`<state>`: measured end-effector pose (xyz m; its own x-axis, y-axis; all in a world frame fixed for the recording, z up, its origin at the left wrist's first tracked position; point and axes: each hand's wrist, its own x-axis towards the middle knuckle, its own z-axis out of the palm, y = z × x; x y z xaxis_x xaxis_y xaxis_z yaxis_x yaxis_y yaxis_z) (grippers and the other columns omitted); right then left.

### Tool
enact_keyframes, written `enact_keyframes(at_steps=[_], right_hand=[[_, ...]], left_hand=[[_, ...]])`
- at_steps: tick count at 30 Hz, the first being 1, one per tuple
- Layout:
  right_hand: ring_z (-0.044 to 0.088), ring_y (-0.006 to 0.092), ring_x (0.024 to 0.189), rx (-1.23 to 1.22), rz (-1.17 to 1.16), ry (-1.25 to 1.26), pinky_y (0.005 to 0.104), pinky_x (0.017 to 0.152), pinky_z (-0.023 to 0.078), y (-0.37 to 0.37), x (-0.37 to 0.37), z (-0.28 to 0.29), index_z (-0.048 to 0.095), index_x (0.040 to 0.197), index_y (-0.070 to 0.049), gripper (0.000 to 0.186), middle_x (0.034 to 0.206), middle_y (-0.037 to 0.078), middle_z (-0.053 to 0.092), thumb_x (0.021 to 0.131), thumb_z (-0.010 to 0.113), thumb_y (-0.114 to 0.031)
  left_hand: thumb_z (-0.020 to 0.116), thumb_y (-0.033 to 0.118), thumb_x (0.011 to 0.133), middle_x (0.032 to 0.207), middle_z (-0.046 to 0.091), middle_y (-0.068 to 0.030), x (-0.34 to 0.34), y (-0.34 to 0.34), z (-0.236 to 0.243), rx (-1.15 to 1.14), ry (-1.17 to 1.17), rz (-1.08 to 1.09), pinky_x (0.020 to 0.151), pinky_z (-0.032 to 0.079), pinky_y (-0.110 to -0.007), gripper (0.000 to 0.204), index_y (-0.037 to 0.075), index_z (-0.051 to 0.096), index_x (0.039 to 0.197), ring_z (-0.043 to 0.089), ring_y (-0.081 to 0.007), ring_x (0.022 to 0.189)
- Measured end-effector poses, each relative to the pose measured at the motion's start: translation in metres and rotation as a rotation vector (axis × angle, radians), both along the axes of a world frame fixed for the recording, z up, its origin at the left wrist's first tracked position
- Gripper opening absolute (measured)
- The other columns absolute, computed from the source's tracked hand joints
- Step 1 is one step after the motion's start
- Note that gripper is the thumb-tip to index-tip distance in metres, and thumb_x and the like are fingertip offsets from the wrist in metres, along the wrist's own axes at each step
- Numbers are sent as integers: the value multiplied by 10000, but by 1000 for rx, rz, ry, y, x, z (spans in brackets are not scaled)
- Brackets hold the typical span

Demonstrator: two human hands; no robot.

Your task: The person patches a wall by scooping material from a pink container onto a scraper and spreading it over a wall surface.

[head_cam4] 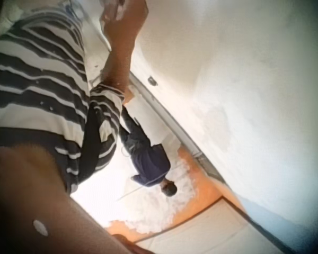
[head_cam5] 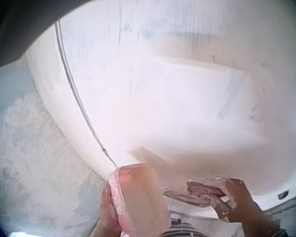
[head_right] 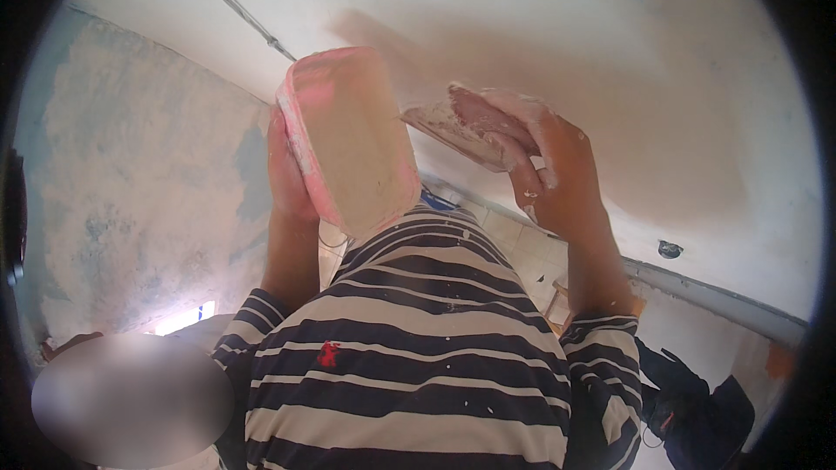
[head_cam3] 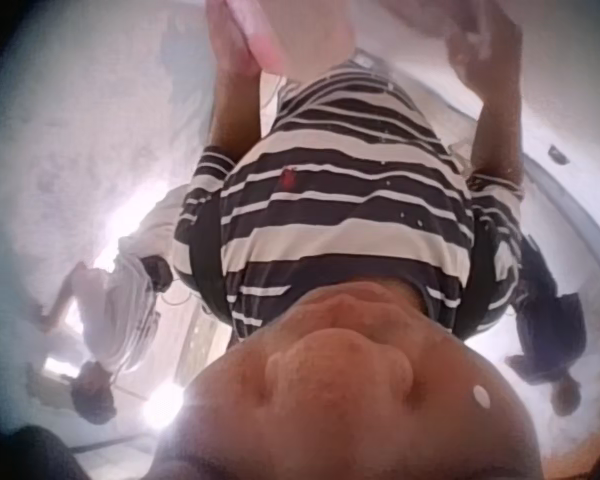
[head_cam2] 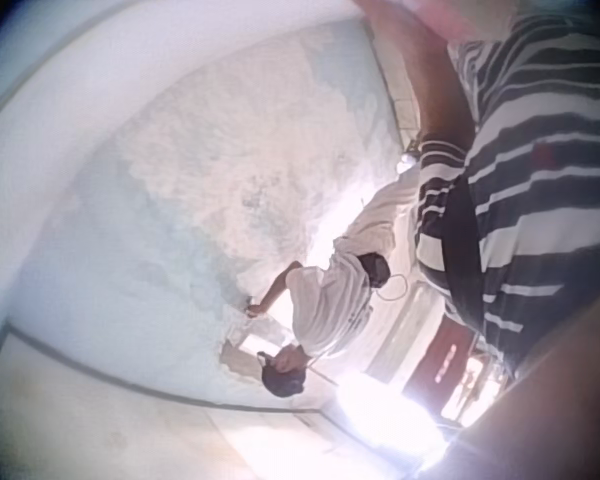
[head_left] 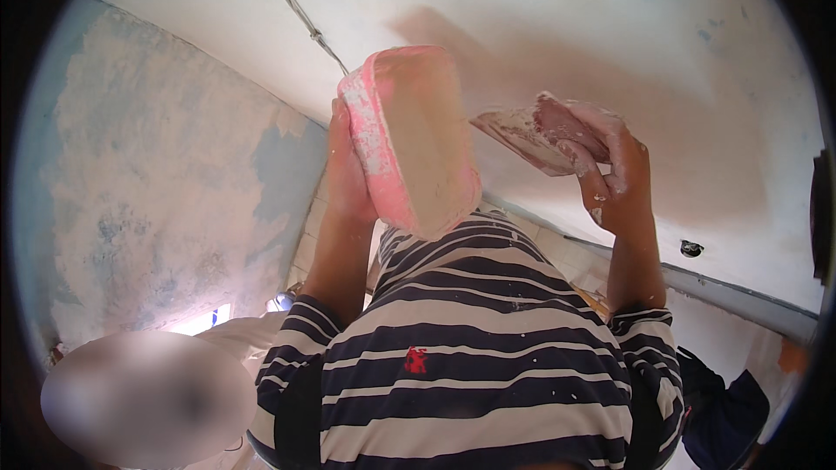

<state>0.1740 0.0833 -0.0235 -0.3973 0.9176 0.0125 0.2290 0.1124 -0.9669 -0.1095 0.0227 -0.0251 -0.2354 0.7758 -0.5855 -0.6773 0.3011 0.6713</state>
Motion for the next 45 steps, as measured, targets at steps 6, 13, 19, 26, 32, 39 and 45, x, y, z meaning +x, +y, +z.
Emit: enact_keyframes(at_steps=[6, 13, 19, 26, 32, 39, 45], right_hand=[[703, 305, 977, 169, 229, -206, 341, 892, 544, 17, 1, 5, 629, 1257, -1, 475, 1101, 185, 701, 809, 579, 148], [595, 380, 761, 286, 238, -185, 404, 678, 499, 20, -21, 4, 639, 1257, -81, 509, 908, 173, 654, 774, 609, 79], [573, 374, 750, 66, 306, -239, 379, 674, 495, 33, -17, 14, 648, 1259, -59, 488, 899, 194, 639, 792, 598, 73], [677, 202, 902, -162, 319, -80, 305, 890, 531, 45, -11, 2, 601, 1328, 7, 646, 1012, 195, 688, 727, 439, 179], [603, 168, 652, -174, 291, -58, 289, 660, 517, 31, -11, 0, 634, 1300, -39, 468, 887, 131, 701, 858, 551, 90], [650, 184, 967, -233, 319, 42, 299, 935, 495, 18, 13, 23, 606, 1303, 27, 566, 1073, 181, 695, 772, 465, 164], [644, 170, 1002, -254, 287, 153, 300, 954, 498, 14, 23, 29, 596, 1308, 37, 521, 1107, 152, 688, 806, 506, 147]], left_hand=[[358, 484, 1071, 1308, 595, -104, 2, 6, -2, -70, 53, -61, 998, 501, -358, 543, 53, 481, 1377, 601, -191, 1161], [383, 487, 1065, 1282, 598, -107, -2, 3, -1, -123, 94, -81, 996, 500, -354, 546, 46, 472, 1373, 600, -187, 1150], [388, 493, 1060, 1289, 588, -110, 2, 7, -3, -114, 121, -50, 1009, 489, -356, 548, 52, 473, 1374, 589, -189, 1166], [388, 509, 1055, 1293, 586, -110, 5, 11, 0, -163, 131, -49, 1009, 489, -352, 560, 58, 474, 1375, 589, -190, 1165], [385, 513, 1054, 1289, 592, -112, 5, 3, -8, -109, 118, -69, 994, 502, -354, 568, 55, 475, 1377, 597, -194, 1156], [386, 530, 1050, 1286, 600, -111, 23, -5, 29, -93, 152, -120, 996, 505, -359, 586, 51, 488, 1371, 601, -191, 1153], [386, 520, 1053, 1285, 602, -109, 32, -3, 49, -70, 164, -163, 982, 517, -348, 571, 54, 495, 1365, 610, -185, 1137]])
